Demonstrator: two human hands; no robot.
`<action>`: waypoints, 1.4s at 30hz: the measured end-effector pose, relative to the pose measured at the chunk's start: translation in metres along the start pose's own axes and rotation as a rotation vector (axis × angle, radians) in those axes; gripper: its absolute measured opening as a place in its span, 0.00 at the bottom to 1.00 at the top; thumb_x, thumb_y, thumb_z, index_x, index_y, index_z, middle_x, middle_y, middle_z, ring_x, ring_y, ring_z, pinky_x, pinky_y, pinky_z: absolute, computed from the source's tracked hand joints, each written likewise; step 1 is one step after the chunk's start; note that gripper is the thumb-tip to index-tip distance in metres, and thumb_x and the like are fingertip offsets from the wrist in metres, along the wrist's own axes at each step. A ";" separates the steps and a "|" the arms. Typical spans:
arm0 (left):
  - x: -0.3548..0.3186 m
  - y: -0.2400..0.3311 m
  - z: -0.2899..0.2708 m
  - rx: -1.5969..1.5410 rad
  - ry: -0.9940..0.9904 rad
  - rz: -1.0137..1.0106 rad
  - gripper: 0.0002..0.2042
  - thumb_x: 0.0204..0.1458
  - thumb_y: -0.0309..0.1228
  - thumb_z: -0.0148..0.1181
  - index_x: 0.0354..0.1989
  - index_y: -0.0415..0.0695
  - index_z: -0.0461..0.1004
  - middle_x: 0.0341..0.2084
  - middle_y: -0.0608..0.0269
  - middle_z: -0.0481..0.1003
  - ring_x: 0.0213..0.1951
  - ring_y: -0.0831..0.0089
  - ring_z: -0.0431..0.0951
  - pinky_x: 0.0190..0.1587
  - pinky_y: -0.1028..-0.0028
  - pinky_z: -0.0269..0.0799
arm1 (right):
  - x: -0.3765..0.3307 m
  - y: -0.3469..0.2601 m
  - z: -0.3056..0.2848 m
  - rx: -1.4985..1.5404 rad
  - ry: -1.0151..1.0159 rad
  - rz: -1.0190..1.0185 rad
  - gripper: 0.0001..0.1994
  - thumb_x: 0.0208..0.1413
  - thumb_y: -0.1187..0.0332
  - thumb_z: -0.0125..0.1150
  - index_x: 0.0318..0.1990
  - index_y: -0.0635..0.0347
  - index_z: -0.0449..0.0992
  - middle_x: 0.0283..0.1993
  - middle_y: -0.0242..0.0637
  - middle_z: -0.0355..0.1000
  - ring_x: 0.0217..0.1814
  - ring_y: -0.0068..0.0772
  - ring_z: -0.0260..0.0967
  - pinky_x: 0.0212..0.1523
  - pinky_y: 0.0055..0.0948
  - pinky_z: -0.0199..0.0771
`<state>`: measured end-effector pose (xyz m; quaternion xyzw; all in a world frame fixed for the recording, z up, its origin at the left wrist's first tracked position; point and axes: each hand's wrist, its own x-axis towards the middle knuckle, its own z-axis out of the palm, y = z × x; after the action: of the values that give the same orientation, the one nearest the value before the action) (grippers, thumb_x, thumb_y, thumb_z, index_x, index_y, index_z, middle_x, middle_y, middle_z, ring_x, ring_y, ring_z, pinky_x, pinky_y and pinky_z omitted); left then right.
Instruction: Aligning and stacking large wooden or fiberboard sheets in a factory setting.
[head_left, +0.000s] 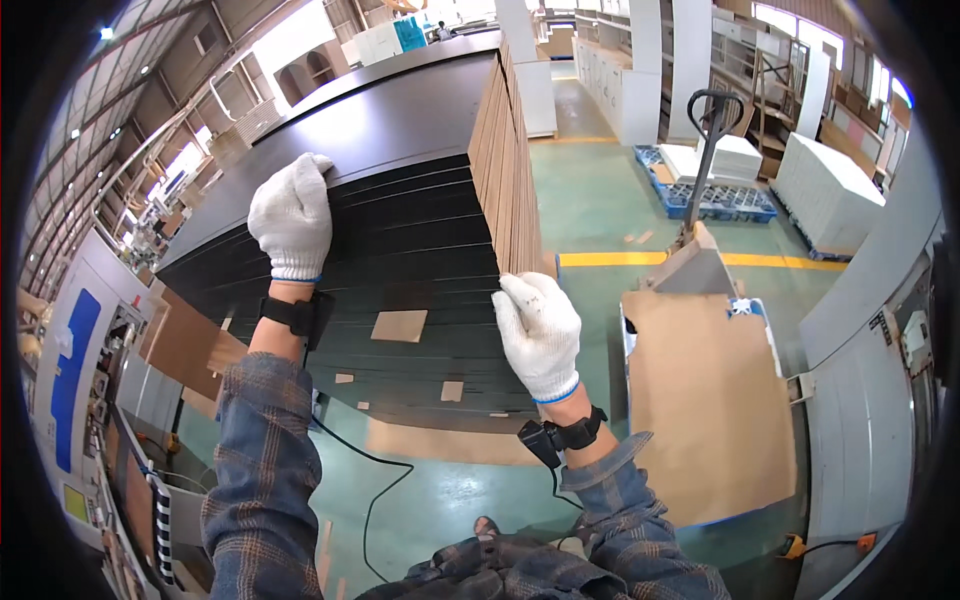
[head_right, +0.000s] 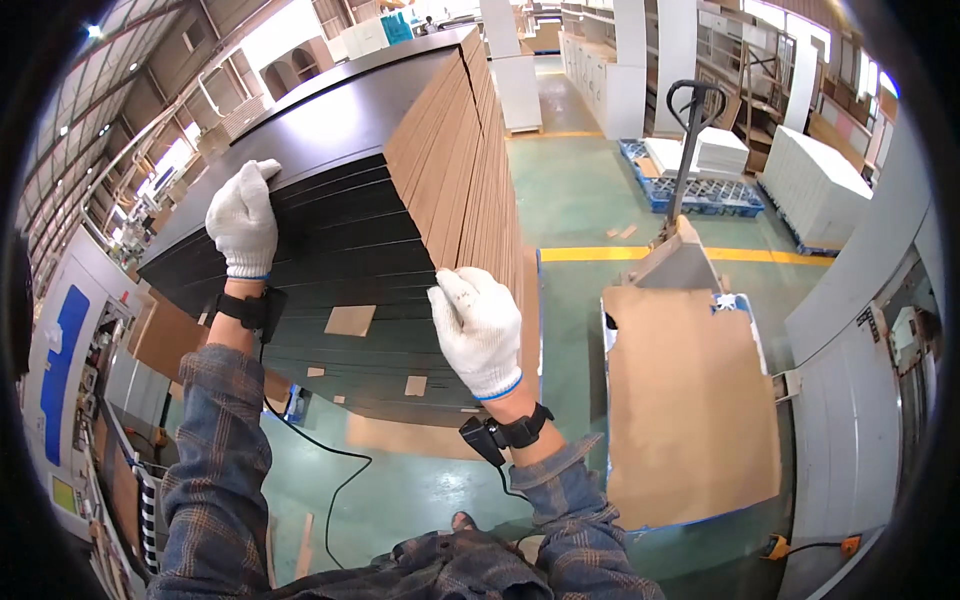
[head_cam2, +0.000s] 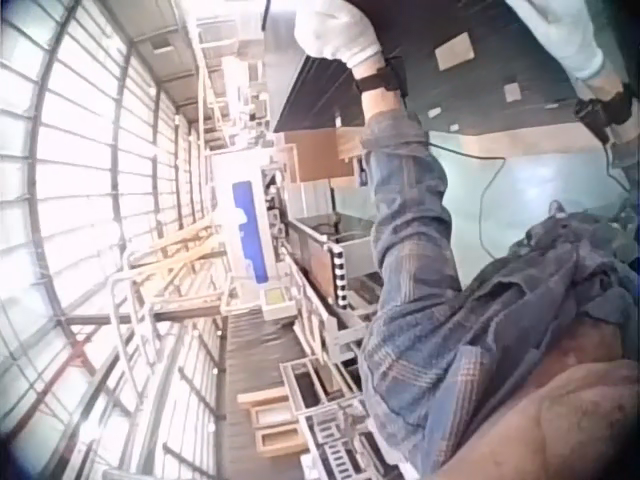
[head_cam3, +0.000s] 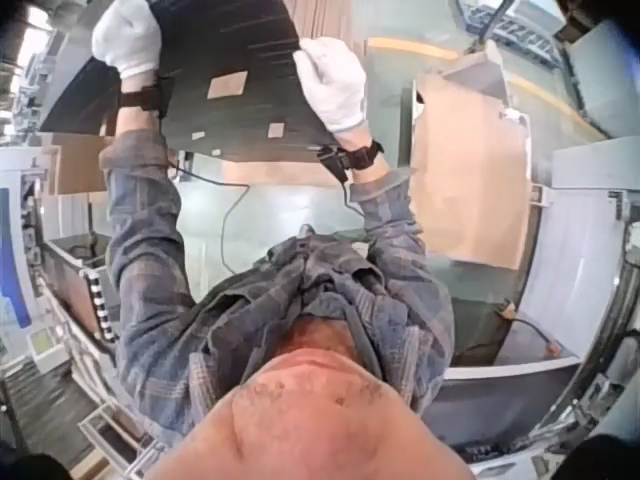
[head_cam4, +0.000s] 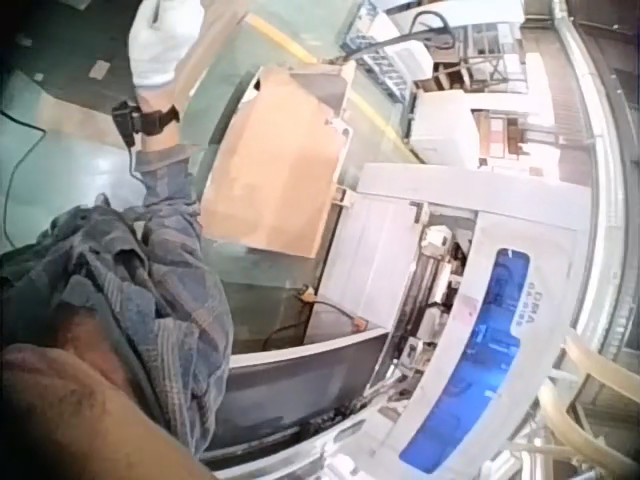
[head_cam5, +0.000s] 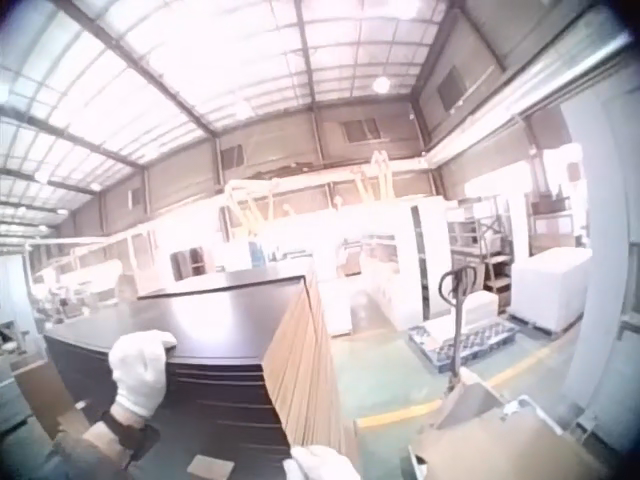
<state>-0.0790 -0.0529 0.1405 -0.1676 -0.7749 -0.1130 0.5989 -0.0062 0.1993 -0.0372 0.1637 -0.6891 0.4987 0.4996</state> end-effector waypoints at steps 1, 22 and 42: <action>0.000 -0.001 0.000 -0.001 0.000 0.025 0.20 0.72 0.36 0.51 0.35 0.40 0.88 0.33 0.54 0.87 0.37 0.57 0.88 0.46 0.65 0.81 | 0.006 -0.002 -0.002 -0.005 -0.006 -0.014 0.08 0.57 0.75 0.74 0.43 0.61 0.85 0.40 0.43 0.80 0.40 0.48 0.79 0.43 0.39 0.79; -0.002 -0.008 0.003 0.050 0.052 0.097 0.16 0.70 0.34 0.56 0.33 0.44 0.88 0.33 0.58 0.87 0.38 0.57 0.87 0.47 0.62 0.81 | 0.034 0.005 0.000 0.095 -0.073 0.008 0.20 0.53 0.81 0.74 0.54 0.60 0.80 0.50 0.45 0.78 0.43 0.41 0.79 0.47 0.35 0.81; -0.005 -0.009 0.010 0.064 0.075 0.072 0.16 0.69 0.37 0.55 0.32 0.48 0.87 0.30 0.59 0.86 0.35 0.56 0.86 0.44 0.61 0.80 | 0.065 -0.019 -0.002 0.087 -0.090 0.224 0.09 0.63 0.70 0.73 0.34 0.69 0.83 0.27 0.36 0.75 0.28 0.22 0.70 0.32 0.26 0.72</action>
<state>-0.0903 -0.0584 0.1329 -0.1719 -0.7484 -0.0725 0.6365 -0.0201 0.2104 0.0283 0.1296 -0.7024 0.5730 0.4019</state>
